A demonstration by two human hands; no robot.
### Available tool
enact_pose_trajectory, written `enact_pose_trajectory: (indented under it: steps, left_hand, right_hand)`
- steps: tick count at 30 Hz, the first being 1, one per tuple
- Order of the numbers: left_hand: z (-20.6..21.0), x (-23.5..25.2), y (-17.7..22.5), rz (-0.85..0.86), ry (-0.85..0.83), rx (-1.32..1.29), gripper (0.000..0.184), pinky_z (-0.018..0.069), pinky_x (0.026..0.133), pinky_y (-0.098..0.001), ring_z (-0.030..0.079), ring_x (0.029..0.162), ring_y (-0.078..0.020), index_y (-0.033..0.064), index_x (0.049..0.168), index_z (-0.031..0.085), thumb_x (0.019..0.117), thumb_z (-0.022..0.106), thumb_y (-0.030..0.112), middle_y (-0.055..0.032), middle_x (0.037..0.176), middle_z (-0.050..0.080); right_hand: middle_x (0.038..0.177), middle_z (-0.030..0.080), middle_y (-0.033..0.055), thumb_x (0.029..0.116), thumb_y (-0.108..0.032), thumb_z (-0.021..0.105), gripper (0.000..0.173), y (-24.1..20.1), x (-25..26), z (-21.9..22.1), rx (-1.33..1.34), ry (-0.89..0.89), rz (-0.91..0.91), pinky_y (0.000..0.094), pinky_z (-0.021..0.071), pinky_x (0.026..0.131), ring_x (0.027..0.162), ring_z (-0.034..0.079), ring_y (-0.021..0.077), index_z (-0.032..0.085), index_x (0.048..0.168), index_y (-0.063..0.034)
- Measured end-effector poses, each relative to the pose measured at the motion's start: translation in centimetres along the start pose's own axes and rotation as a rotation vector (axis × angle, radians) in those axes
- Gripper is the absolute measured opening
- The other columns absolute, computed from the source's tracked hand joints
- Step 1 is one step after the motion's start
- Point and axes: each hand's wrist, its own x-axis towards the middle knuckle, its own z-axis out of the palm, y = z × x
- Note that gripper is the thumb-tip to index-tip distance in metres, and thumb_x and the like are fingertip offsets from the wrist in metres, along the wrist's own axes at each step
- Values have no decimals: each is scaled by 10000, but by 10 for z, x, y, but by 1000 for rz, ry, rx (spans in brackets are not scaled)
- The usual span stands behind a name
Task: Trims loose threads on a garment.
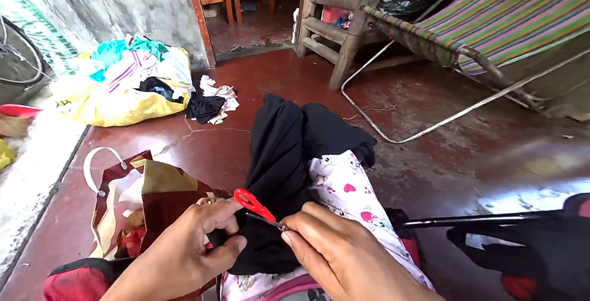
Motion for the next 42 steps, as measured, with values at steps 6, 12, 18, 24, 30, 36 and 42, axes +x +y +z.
enact_pose_trajectory:
  steps: [6, 12, 18, 24, 30, 36, 42]
  left_hand:
    - [0, -6, -2, 24, -9, -42, 369, 540, 876, -180, 650, 891, 27, 42, 1305, 629, 977, 632, 212, 66, 927, 725]
    - [0, -8, -6, 0, -41, -130, 432, 568, 878, -190, 680, 954, -4, 34, 1381, 589, 983, 643, 193, 32, 1015, 744]
    - [0, -9, -7, 6, -23, -138, 299, 558, 920, -203, 669, 1009, -2, 49, 1231, 667, 978, 656, 208, 26, 1061, 736]
    - [-1, -12, 0, -10, -82, -76, 340, 555, 957, -212, 649, 1148, -23, 42, 1233, 657, 941, 700, 211, -58, 1420, 616]
    - [-2, -13, -1, 17, -32, -71, 265, 553, 924, -182, 645, 1129, 10, 30, 1119, 693, 925, 672, 210, -63, 1418, 620]
    - [-3, -14, -1, 4, -25, -91, 250, 561, 898, -168, 653, 1091, 31, 36, 1102, 700, 927, 673, 212, -44, 1398, 636]
    - [-5, -16, -4, 8, -34, -140, 213, 565, 934, -207, 650, 1146, -11, 49, 1036, 707, 941, 684, 238, -68, 1461, 588]
  right_hand:
    - [785, 590, 67, 1058, -233, 509, 263, -8, -1, -1, -55, -30, -10, 288, 494, 525, 651, 599, 181, 708, 975, -83]
    - [771, 576, 73, 1050, -228, 522, 253, -13, -3, -1, -82, -60, -10, 297, 483, 496, 630, 595, 196, 701, 953, -78]
    - [777, 582, 67, 1049, -233, 516, 259, -11, -3, 1, -92, -70, -14, 304, 498, 506, 636, 605, 190, 700, 947, -82]
    - [760, 569, 59, 1038, -234, 514, 258, -13, -1, 3, -144, -74, -24, 299, 482, 473, 609, 596, 186, 694, 917, -96]
    - [755, 568, 52, 1034, -226, 518, 248, -15, 1, 4, -178, -48, -42, 288, 468, 461, 605, 593, 179, 698, 915, -103]
    - [754, 567, 56, 1026, -214, 529, 237, -18, 3, 5, -174, -51, -53, 291, 469, 459, 600, 592, 183, 694, 900, -100]
    - [747, 565, 52, 1010, -205, 543, 219, -19, 5, 8, -205, -24, -71, 281, 464, 454, 592, 588, 179, 694, 888, -103]
